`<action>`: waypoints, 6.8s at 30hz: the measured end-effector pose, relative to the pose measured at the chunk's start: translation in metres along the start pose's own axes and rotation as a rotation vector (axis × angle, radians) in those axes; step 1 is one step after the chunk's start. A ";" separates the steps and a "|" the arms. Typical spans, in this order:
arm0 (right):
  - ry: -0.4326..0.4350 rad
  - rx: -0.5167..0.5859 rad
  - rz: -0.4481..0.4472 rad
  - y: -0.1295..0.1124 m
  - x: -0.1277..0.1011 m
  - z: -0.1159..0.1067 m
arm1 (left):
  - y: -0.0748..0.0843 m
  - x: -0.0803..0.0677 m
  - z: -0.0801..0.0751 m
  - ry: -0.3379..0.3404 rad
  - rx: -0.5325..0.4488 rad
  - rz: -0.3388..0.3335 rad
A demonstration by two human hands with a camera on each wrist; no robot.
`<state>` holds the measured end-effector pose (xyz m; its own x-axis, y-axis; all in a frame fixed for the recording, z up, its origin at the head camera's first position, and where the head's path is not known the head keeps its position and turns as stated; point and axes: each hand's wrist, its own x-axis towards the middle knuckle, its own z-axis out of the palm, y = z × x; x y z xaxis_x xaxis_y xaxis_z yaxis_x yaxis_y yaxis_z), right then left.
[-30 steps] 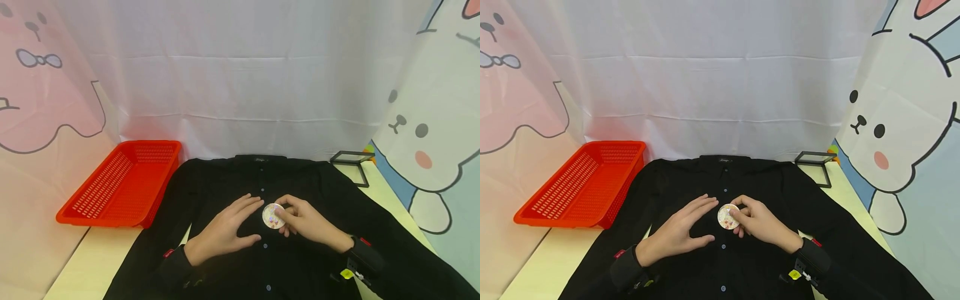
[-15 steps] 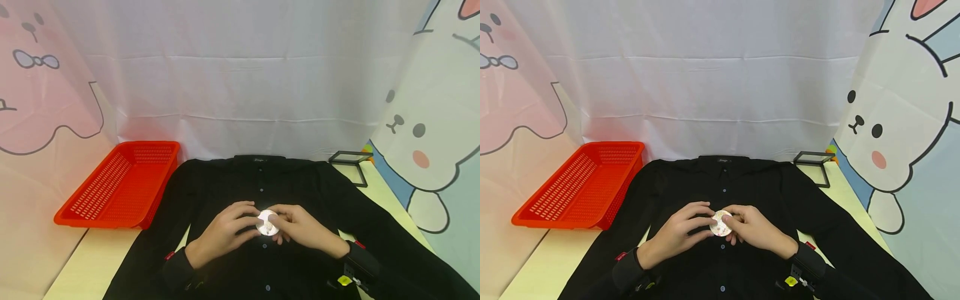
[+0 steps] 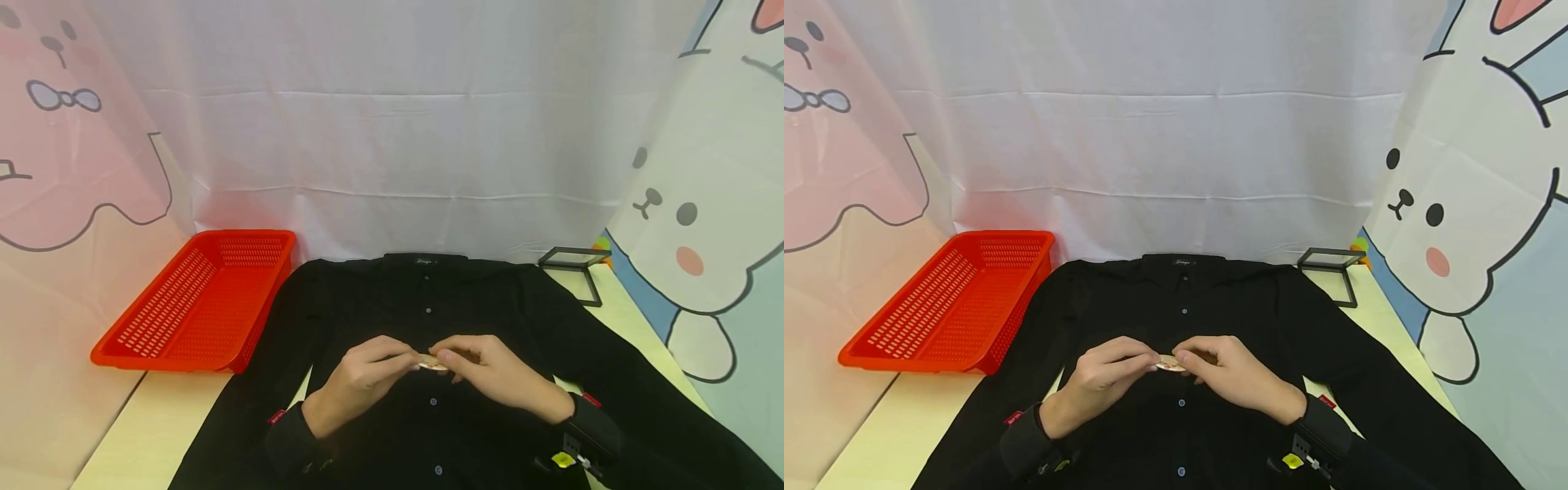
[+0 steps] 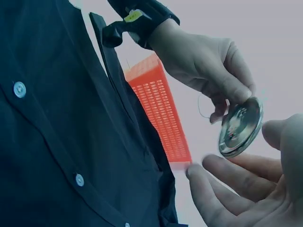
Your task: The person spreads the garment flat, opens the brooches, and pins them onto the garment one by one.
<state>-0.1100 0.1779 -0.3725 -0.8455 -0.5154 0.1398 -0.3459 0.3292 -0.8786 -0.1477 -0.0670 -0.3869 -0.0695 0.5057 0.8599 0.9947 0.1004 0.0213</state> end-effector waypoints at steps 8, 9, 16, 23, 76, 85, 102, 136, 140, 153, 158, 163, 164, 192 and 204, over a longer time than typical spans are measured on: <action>0.077 -0.069 -0.088 -0.004 -0.001 -0.001 | 0.002 -0.004 0.001 0.028 -0.182 -0.395; 0.080 -0.062 -0.092 -0.004 -0.001 0.000 | 0.003 -0.005 0.002 0.026 -0.229 -0.457; 0.075 0.014 -0.108 -0.004 0.000 0.004 | 0.010 -0.007 0.002 0.008 -0.508 -0.785; 0.079 0.048 -0.104 -0.004 0.003 0.007 | 0.012 -0.009 0.003 -0.039 -0.589 -0.870; 0.147 0.289 0.003 0.007 0.010 0.020 | 0.020 -0.002 0.013 0.036 -0.893 -1.101; 0.158 0.285 0.038 0.006 0.010 0.018 | 0.029 0.013 0.004 -0.081 -0.757 -1.190; 0.033 0.301 0.012 0.011 0.009 0.018 | 0.023 0.017 -0.004 -0.065 -0.723 -1.137; 0.054 0.331 -0.040 0.016 0.004 0.016 | 0.015 -0.007 0.000 0.006 -0.802 -1.124; 0.129 0.236 -0.071 0.013 0.004 0.016 | 0.015 -0.007 -0.001 -0.012 -0.858 -1.127; 0.158 -0.024 -0.224 0.012 0.006 0.018 | 0.027 0.018 -0.016 -0.184 -0.612 -1.116; 0.191 -0.312 -0.440 0.009 0.012 0.023 | 0.028 0.021 -0.015 -0.255 -0.503 -1.073; 0.181 -0.471 -0.552 0.003 0.015 0.028 | 0.022 0.008 -0.007 -0.296 -0.445 -1.068; 0.179 -0.495 -0.559 0.002 0.015 0.028 | 0.021 0.006 -0.006 -0.303 -0.432 -1.061; 0.228 -0.659 -0.583 0.005 0.011 0.030 | 0.016 -0.004 -0.010 -0.309 -0.531 -1.010; 0.204 -0.678 -0.678 0.005 0.014 0.035 | 0.014 0.006 -0.010 -0.502 -0.399 -1.042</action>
<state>-0.1095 0.1442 -0.3912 -0.4135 -0.6373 0.6503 -0.8907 0.4315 -0.1435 -0.1337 -0.0713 -0.3767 -0.7799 0.6240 0.0474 0.3931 0.4296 0.8130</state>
